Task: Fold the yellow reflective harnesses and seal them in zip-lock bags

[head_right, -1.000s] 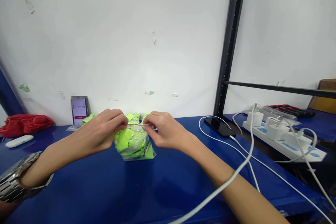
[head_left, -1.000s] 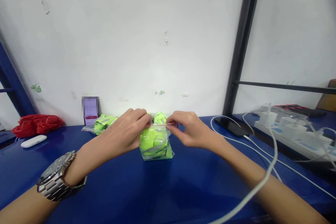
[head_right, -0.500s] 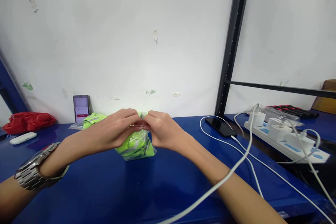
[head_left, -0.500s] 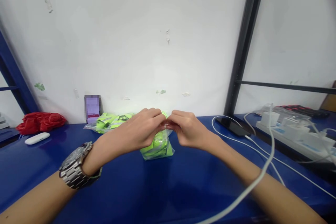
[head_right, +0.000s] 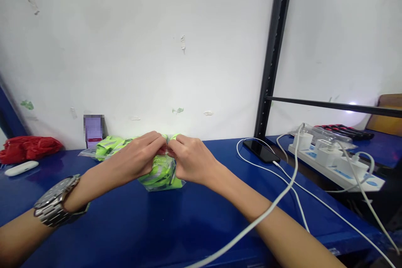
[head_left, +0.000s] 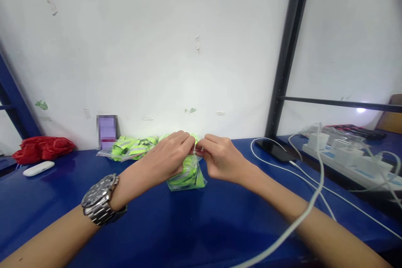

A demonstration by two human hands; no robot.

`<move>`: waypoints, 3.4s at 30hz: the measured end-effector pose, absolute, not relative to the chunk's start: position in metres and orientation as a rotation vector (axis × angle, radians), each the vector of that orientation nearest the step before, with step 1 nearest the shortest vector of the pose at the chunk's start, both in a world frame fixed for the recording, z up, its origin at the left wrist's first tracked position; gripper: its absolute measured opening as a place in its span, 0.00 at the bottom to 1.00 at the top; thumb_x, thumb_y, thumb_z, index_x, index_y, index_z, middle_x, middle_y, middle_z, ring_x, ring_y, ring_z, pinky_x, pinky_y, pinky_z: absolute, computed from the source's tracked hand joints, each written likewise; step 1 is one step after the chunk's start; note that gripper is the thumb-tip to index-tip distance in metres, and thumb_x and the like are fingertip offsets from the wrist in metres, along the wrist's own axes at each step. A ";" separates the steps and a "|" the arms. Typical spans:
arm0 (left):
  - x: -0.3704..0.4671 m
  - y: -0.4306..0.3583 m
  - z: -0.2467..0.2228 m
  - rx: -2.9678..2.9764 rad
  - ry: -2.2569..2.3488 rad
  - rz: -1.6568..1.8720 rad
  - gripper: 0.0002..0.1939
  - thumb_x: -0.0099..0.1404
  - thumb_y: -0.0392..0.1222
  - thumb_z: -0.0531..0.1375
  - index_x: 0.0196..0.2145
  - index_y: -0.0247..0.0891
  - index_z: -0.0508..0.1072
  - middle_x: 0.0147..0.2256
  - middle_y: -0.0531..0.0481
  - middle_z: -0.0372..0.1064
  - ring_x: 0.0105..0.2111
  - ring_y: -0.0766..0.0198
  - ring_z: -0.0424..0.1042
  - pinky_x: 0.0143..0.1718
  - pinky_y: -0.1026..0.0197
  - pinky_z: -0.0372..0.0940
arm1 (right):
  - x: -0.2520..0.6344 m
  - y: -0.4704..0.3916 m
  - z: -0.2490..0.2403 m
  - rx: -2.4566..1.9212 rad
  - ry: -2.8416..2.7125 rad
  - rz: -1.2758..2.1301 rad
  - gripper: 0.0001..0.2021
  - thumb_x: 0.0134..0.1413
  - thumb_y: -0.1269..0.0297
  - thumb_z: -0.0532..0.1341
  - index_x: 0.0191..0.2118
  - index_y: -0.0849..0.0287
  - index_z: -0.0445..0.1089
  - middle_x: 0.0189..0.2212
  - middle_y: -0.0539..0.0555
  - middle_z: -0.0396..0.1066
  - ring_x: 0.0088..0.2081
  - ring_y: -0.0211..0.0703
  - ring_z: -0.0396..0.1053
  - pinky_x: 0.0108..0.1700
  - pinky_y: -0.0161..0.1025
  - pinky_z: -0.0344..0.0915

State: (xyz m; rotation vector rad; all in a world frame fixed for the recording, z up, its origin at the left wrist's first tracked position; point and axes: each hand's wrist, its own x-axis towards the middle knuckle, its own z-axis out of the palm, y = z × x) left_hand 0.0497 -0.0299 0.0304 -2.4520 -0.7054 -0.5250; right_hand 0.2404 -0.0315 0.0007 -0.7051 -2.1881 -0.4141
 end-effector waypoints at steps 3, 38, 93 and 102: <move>0.034 -0.031 0.038 -2.499 -0.738 -0.534 0.08 0.66 0.30 0.46 0.31 0.37 0.62 0.29 0.48 0.61 0.28 0.63 0.61 0.29 0.61 0.57 | 0.249 -0.032 0.003 -0.722 -2.186 -0.403 0.07 0.51 0.78 0.51 0.30 0.63 0.65 0.24 0.51 0.59 0.24 0.35 0.53 0.26 0.34 0.48; -0.030 -0.009 0.024 -2.260 -1.053 -0.755 0.18 0.71 0.47 0.47 0.24 0.40 0.57 0.21 0.53 0.58 0.21 0.66 0.58 0.25 0.62 0.51 | 0.278 -0.030 0.042 -0.989 -2.505 0.216 0.22 0.50 0.53 0.65 0.48 0.60 0.68 0.40 0.56 0.73 0.38 0.46 0.70 0.37 0.38 0.63; 0.034 -0.034 0.030 -2.546 -1.521 -0.767 0.11 0.63 0.43 0.52 0.32 0.37 0.71 0.25 0.50 0.70 0.24 0.64 0.67 0.26 0.63 0.57 | 0.231 -0.024 -0.028 -0.780 -1.982 0.896 0.14 0.56 0.52 0.60 0.29 0.57 0.62 0.15 0.45 0.64 0.13 0.33 0.61 0.16 0.31 0.54; 0.036 -0.025 0.052 -2.775 -1.631 -0.879 0.11 0.59 0.46 0.54 0.26 0.37 0.70 0.20 0.52 0.68 0.22 0.64 0.67 0.23 0.64 0.57 | 0.231 -0.024 -0.028 -0.729 -2.059 0.512 0.12 0.53 0.59 0.63 0.30 0.56 0.59 0.19 0.47 0.67 0.21 0.36 0.65 0.24 0.34 0.57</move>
